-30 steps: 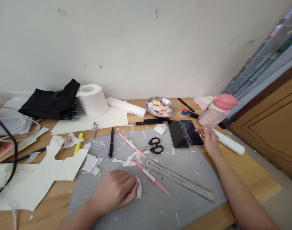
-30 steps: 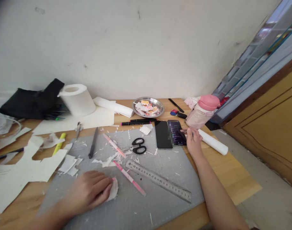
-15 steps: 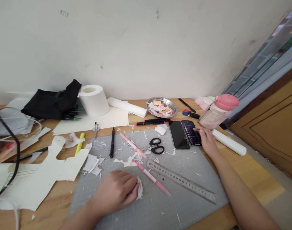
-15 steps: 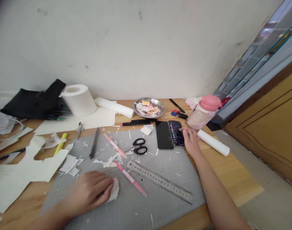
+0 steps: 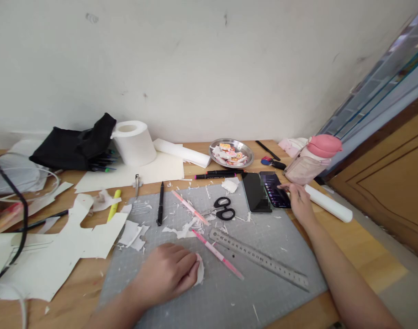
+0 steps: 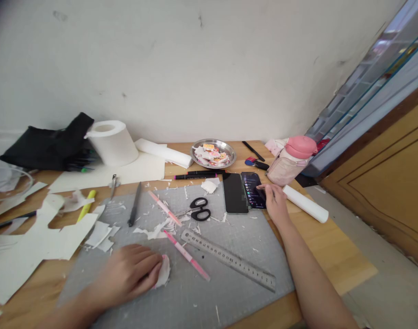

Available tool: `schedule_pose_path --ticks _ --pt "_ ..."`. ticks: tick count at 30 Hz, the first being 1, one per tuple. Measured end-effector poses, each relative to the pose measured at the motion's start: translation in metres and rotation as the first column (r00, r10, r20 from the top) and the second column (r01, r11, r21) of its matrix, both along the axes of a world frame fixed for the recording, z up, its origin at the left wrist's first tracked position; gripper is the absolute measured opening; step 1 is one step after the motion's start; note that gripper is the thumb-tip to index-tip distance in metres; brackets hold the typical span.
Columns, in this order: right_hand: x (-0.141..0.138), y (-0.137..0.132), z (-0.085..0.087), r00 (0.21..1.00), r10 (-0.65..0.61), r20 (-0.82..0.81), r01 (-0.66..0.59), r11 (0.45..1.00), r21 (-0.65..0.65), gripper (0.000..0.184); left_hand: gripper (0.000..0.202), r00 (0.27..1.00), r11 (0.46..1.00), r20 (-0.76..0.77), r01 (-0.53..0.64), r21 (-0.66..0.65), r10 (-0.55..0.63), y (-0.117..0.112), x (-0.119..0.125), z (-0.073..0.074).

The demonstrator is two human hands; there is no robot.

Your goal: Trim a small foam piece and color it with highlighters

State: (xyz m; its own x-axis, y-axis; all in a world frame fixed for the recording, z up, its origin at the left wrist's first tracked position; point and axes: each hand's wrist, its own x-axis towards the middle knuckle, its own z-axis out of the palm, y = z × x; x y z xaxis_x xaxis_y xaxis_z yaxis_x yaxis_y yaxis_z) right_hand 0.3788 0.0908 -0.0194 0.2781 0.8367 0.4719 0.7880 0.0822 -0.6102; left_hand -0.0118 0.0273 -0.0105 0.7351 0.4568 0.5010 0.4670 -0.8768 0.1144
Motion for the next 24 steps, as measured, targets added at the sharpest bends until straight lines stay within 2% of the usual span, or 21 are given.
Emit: schedule_pose_path --ticks 10,18,24 --pt "-0.0004 0.0014 -0.0021 1.000 -0.016 -0.012 0.015 0.999 -0.031 0.051 0.035 1.000 1.000 -0.003 0.005 0.002 -0.005 0.0005 0.0008 0.0008" --pt "0.0033 -0.0042 0.0037 0.988 0.001 -0.156 -0.001 1.000 0.000 0.057 0.034 1.000 1.000 -0.019 0.006 -0.005 -0.006 0.0000 -0.0004 -0.0009" --pt "-0.0009 -0.0080 0.0051 0.974 0.108 -0.198 -0.114 0.993 -0.019 0.049 0.034 1.000 1.000 -0.007 0.010 -0.002 -0.010 0.0007 -0.0003 0.0008"
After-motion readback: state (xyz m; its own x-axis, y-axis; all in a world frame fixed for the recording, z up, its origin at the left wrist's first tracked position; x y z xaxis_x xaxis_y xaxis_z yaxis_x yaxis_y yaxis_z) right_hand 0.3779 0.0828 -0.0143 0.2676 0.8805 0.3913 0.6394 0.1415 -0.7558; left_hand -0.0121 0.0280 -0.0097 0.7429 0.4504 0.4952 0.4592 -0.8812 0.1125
